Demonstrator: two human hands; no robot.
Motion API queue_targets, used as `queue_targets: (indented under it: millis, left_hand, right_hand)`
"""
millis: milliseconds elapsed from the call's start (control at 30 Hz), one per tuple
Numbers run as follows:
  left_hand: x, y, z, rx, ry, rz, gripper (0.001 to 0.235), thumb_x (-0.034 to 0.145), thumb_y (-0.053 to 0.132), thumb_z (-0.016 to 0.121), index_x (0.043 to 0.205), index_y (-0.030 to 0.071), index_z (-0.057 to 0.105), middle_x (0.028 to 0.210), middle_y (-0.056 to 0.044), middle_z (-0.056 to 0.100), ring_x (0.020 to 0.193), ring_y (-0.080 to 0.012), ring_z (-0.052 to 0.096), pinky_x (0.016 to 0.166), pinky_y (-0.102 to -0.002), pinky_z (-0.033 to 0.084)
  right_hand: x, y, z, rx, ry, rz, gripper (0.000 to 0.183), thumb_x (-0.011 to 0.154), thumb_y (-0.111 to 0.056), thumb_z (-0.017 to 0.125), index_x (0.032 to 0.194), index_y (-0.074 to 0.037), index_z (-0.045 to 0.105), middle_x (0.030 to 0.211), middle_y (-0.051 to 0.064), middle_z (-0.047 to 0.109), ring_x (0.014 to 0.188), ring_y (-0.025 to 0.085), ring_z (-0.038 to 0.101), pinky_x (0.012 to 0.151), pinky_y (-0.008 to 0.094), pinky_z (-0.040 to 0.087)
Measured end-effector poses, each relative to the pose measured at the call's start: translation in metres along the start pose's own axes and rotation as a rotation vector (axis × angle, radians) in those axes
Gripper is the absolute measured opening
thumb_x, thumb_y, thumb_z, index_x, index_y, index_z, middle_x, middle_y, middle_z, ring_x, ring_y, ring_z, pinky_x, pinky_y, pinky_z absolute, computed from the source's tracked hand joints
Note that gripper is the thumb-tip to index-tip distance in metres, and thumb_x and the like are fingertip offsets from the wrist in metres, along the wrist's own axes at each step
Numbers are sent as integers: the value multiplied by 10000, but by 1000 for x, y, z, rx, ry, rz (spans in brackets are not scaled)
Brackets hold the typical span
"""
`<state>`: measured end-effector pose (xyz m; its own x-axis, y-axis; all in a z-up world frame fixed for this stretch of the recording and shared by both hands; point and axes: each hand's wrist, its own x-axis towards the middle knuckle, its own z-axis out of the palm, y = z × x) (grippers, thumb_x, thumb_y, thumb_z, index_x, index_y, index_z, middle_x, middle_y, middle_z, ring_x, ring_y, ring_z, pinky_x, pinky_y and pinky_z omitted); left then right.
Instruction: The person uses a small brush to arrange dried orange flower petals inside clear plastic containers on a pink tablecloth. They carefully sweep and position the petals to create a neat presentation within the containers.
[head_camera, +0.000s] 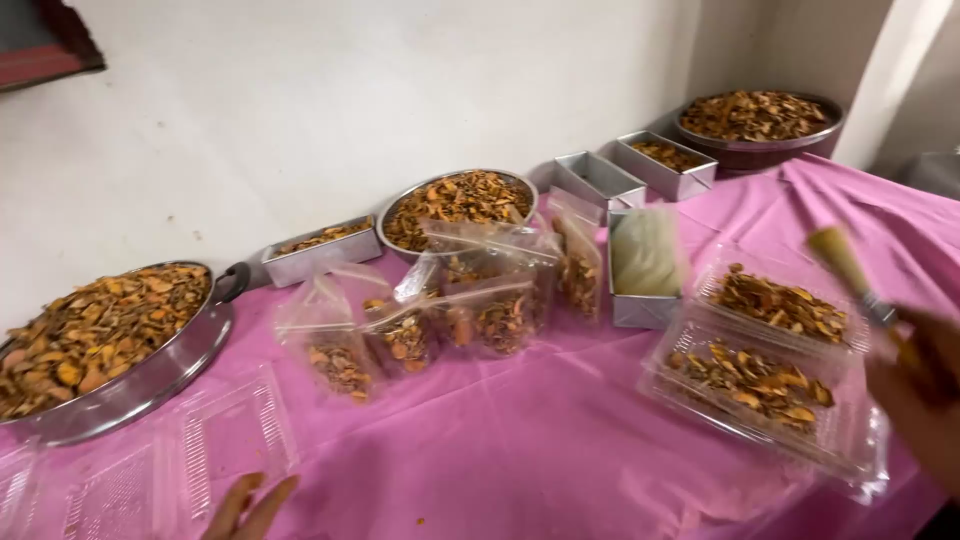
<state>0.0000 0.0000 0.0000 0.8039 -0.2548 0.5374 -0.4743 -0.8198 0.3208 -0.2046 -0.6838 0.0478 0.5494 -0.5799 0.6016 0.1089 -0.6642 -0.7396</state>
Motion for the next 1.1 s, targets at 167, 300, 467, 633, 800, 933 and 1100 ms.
queue_targets:
  millis: [167, 300, 467, 633, 800, 933, 1100]
  left_hand:
    - [53, 103, 8, -240, -400, -193, 606, 758, 364, 849, 1344, 401, 700, 1407, 126, 627, 1153, -58, 700, 990, -244, 606]
    - [84, 218, 28, -521, -581, -81, 569, 846, 360, 772, 1391, 259, 643, 1321, -22, 743, 1023, -184, 832, 905, -308, 710]
    - [98, 346, 36, -828, -812, -344, 555, 939, 197, 687, 1475, 189, 547, 1075, -62, 723, 775, -147, 731, 666, -245, 641]
    - [95, 396, 82, -937, -799, -426, 651, 942, 252, 710, 1512, 171, 408, 1015, -64, 624, 777, -153, 745, 714, -274, 677]
    - [97, 419, 92, -1109, -792, -685, 679, 932, 143, 740, 1496, 171, 362, 981, -136, 644, 776, -204, 730, 763, -357, 687]
    - [100, 423, 109, -1344, -681, -877, 688, 906, 15, 738, 1473, 116, 361, 1105, -207, 621, 820, -282, 718, 757, -413, 659]
    - [99, 434, 119, -1500, -574, -1031, 553, 908, -167, 664, 1326, 97, 415, 1097, -217, 635, 757, -308, 693, 732, -442, 640]
  right_hand:
    - [72, 119, -29, -127, 12, 87, 229, 1074, -32, 617, 1287, 23, 681, 620, 106, 409, 494, 206, 348, 461, 371, 292]
    - [82, 109, -38, -84, 29, 430, 295, 1086, 33, 616, 1371, 90, 664, 921, 313, 680, 740, 379, 644, 601, 490, 545]
    - [118, 87, -30, -135, -23, 567, 366, 1079, -112, 632, 1442, -66, 636, 1181, 226, 673, 902, 346, 646, 841, 466, 578]
    - [138, 105, -16, -425, -292, 573, 309, 1062, -270, 656, 1265, -54, 743, 857, 139, 692, 603, 232, 527, 542, 344, 435]
    - [135, 126, -18, -568, -232, 388, 297, 913, -326, 813, 1101, -97, 826, 780, 68, 737, 655, 236, 629, 621, 365, 505]
    - [124, 95, -28, -406, -198, 438, 223, 978, -174, 729, 1107, -14, 814, 689, 119, 637, 511, 217, 458, 467, 351, 358]
    - [123, 76, -36, -228, -182, 477, 231, 995, -25, 700, 1197, 73, 752, 863, 207, 761, 649, 267, 663, 595, 358, 570]
